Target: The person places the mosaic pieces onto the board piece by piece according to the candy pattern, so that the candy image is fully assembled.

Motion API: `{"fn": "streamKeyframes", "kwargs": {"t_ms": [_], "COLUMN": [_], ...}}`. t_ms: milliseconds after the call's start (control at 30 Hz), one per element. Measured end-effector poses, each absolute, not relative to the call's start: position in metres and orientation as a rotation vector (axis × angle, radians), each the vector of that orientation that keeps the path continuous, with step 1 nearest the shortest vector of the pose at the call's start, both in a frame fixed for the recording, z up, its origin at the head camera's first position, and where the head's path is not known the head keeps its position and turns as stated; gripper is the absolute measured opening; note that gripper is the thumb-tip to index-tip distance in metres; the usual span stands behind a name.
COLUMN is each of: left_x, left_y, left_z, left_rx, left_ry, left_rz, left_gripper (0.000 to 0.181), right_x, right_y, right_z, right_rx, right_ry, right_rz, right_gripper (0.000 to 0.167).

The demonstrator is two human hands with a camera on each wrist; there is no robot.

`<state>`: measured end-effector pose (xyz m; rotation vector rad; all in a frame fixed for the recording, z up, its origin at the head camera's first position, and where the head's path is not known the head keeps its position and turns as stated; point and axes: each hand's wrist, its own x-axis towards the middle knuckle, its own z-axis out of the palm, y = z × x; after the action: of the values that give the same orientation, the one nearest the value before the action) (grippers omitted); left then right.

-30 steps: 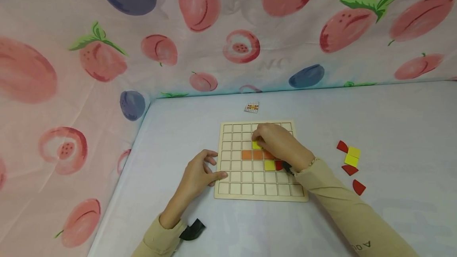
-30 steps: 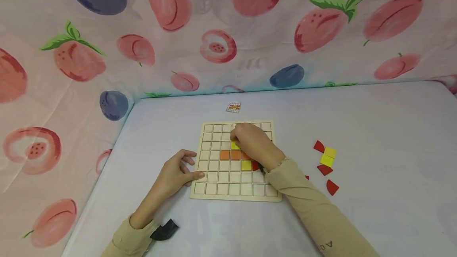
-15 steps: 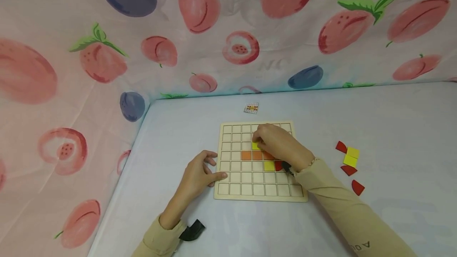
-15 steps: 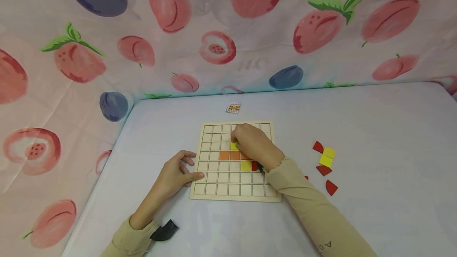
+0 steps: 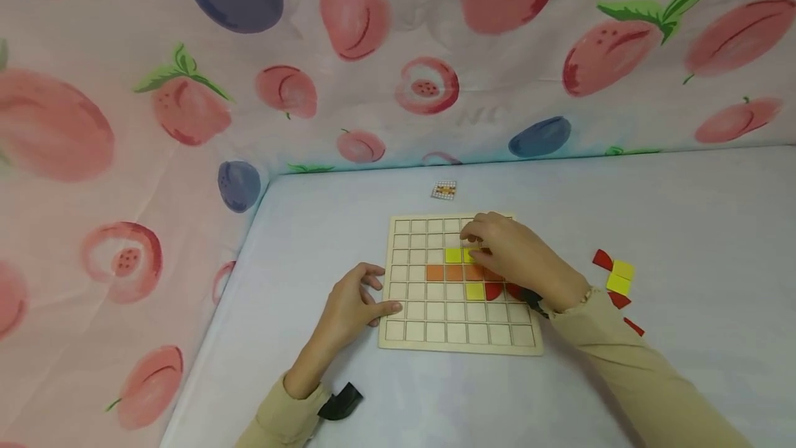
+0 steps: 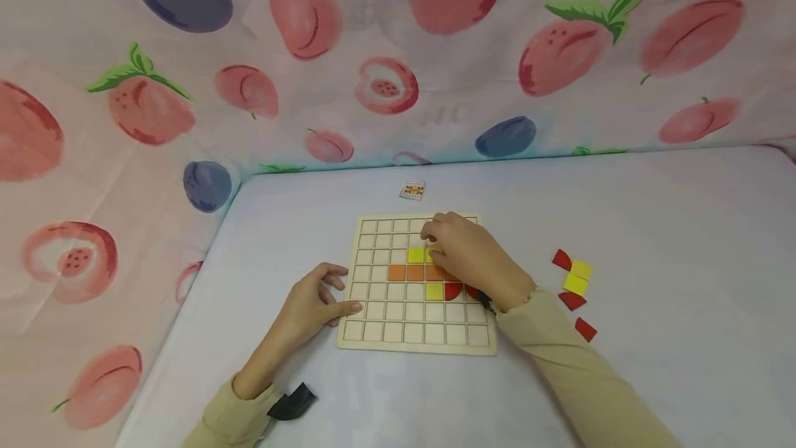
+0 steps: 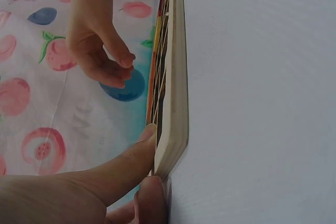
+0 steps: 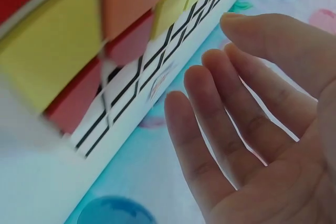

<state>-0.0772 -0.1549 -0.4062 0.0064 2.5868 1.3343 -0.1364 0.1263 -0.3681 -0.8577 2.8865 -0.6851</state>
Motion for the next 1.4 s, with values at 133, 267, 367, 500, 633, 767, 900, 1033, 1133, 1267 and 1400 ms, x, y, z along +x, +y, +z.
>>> {"fn": "streamKeyframes", "kwargs": {"t_ms": [133,267,367,500,633,767,900,1033,1133,1267,1400], "left_x": [-0.077,-0.077,-0.077,-0.077,-0.077,-0.077,-0.077,-0.078,-0.077,-0.076,-0.077], "left_y": [-0.154,-0.154,-0.154,-0.153,-0.153,-0.153,-0.153,-0.152,-0.152,-0.152,-0.152], "left_z": [-0.405,-0.405,-0.406,-0.405,-0.405,-0.404,-0.404,-0.405,-0.405,-0.404,-0.405], "left_rx": [-0.017,-0.016,-0.011,0.001,0.002,-0.010,-0.008,-0.008,-0.014,-0.013,-0.017], "left_ry": [2.596,2.589,2.587,2.587,2.585,2.592,2.589,2.589,2.592,2.592,2.593], "left_rz": [1.329,1.332,1.330,1.325,1.327,1.322,1.320,1.320,1.320,1.320,1.318], "left_gripper": [0.060,0.060,0.060,0.060,0.061,0.061,0.061,0.061,0.061,0.061,0.061], "right_x": [-0.131,-0.124,-0.120,-0.116,-0.111,-0.104,-0.098,-0.095,-0.093,-0.092,-0.093], "right_y": [0.137,0.148,0.157,0.169,0.183,0.195,0.207,0.218,0.227,0.240,0.252], "right_z": [-0.366,-0.363,-0.361,-0.360,-0.360,-0.360,-0.361,-0.363,-0.365,-0.369,-0.375], "right_rx": [-0.817,-0.763,-0.755,-0.745,-0.743,-0.743,-0.710,-0.693,-0.680,-0.641,-0.578], "right_ry": [2.915,2.931,2.949,2.962,2.985,3.019,3.037,3.044,3.042,3.038,3.023], "right_rz": [-0.670,-0.648,-0.613,-0.573,-0.560,-0.549,-0.533,-0.526,-0.521,-0.500,-0.483], "right_gripper": [0.023,0.024,0.022,0.019,0.019,0.022,0.024,0.026,0.027,0.031,0.036]}}
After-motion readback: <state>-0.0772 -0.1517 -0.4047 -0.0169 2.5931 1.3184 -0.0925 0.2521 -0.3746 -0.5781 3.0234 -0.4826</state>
